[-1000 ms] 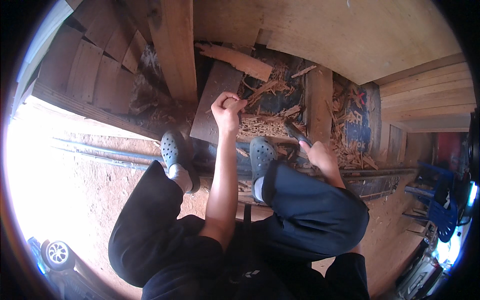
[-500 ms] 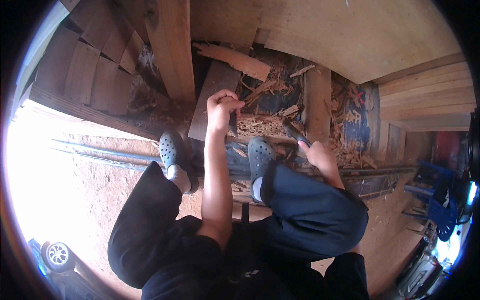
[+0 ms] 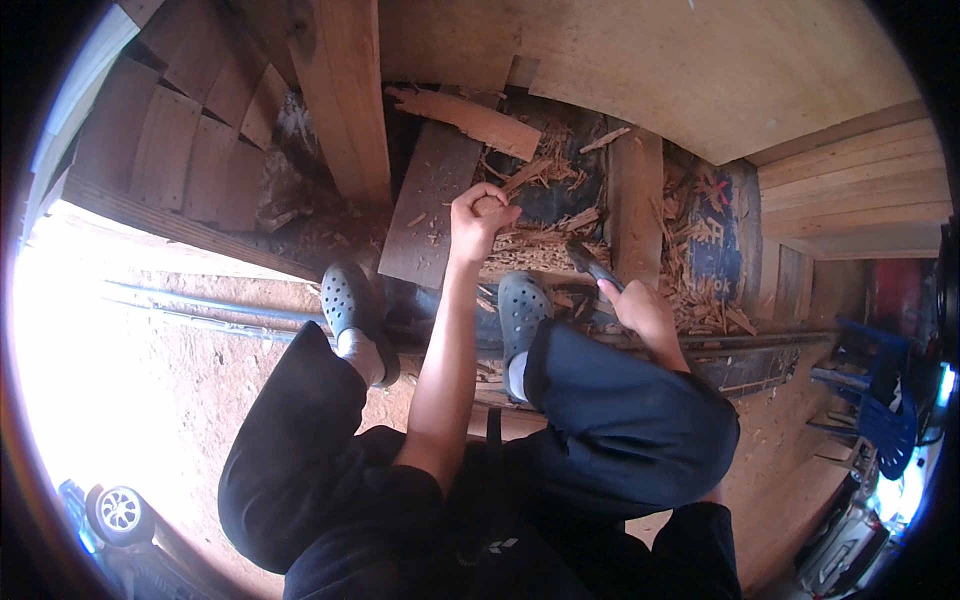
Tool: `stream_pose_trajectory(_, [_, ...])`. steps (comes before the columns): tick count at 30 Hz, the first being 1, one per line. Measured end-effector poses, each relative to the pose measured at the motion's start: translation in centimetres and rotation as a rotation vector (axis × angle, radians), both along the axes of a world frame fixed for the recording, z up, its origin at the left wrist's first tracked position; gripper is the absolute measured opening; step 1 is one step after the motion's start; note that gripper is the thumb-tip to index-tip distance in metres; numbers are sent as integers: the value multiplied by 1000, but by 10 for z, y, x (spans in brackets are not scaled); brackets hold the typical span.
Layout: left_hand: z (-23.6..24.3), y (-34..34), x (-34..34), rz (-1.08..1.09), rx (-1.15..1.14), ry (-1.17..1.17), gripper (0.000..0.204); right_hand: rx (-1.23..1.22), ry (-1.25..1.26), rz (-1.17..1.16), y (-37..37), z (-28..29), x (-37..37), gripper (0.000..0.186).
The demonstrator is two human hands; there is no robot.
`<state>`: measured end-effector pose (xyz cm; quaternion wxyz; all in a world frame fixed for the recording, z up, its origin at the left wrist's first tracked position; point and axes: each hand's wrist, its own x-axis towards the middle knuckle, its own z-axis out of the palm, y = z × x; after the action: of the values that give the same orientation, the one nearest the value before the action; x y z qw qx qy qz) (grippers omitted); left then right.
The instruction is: The person uses a hammer and chisel to carve a piece of wood placed on the floor. They repeatedly strike the chisel to remove wood chips and shape the material.
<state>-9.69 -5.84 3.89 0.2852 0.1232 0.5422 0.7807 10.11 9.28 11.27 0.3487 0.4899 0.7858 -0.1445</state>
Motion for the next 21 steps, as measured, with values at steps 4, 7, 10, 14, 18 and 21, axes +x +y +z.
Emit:
stream_pose_trajectory(4, [-9, -6, 3, -106, 172, 39, 37, 18, 10, -29, -3, -1, 1, 77])
stream_pose_trajectory(7, [-18, -6, 7, -103, -31, 69, 34, 52, 50, 9, -1, -6, 8, 77])
stream_pose_trajectory(10, [-27, -3, 7, -41, -117, 135, 33, -8, 123, -15, 4, -19, 27, 77])
stream_pose_trajectory(14, [-37, 0, 11, 3, -109, 145, 27, 13, 258, 135, 3, -39, 63, 69])
stream_pose_trajectory(18, [-39, 5, 17, 46, -138, 234, 23, 26, 623, -37, -9, -14, 82, 65])
stream_pose_trajectory(21, [-37, 9, 23, 40, -207, 315, 25, -69, 891, -179, -8, 59, 77, 67])
